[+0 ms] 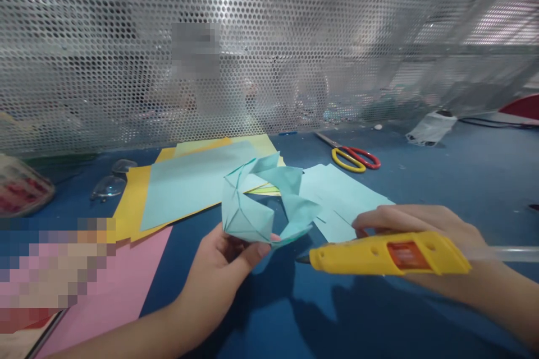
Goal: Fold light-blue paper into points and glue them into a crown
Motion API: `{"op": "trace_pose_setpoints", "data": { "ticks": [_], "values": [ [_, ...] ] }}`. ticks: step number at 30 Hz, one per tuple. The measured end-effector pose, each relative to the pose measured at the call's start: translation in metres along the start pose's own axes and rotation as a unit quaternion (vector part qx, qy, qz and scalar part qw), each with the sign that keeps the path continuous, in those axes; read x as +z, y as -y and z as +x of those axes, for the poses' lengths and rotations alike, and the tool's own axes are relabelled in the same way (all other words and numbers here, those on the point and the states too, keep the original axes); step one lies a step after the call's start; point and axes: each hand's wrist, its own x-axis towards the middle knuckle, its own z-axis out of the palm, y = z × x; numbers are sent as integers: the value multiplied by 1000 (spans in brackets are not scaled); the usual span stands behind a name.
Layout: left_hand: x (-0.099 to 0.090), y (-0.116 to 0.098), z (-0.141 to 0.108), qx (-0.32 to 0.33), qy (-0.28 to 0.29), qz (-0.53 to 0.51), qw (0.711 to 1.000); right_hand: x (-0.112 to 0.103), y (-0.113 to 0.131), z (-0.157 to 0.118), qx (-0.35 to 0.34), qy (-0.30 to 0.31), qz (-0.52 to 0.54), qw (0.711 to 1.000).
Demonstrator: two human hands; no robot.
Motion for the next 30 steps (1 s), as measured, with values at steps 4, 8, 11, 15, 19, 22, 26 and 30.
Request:
{"op": "trace_pose_setpoints", "data": {
  "ticks": [4, 8, 11, 15, 19, 22, 26, 30],
  "values": [
    [-1, 4, 7, -17, -37, -40, 998, 2, -3, 1, -15, 3, 2, 1000],
    [-2, 5, 9, -37, -41, -79, 995, 5, -7, 0, -22, 21, 14, 999],
    [-3, 3, 8, -54, -40, -109, 992, 7, -9, -1, -15, 31, 5, 999],
    [-4, 3, 9, -70, -28, -141, 987, 9, -10, -1, -32, 17, 3, 999],
    [-4, 3, 11, -76, -18, -161, 984, 10, -10, 0, -46, 18, 2, 999],
    [-5, 3, 11, -71, -9, -175, 982, 10, -8, 0, -48, 28, -11, 998],
    [-6, 3, 10, -66, -4, -189, 980, 11, -8, 0, -44, 43, -23, 998],
    [-6, 4, 10, -67, -2, -191, 979, 12, -10, -1, -41, 44, -12, 998]
  ]
}}
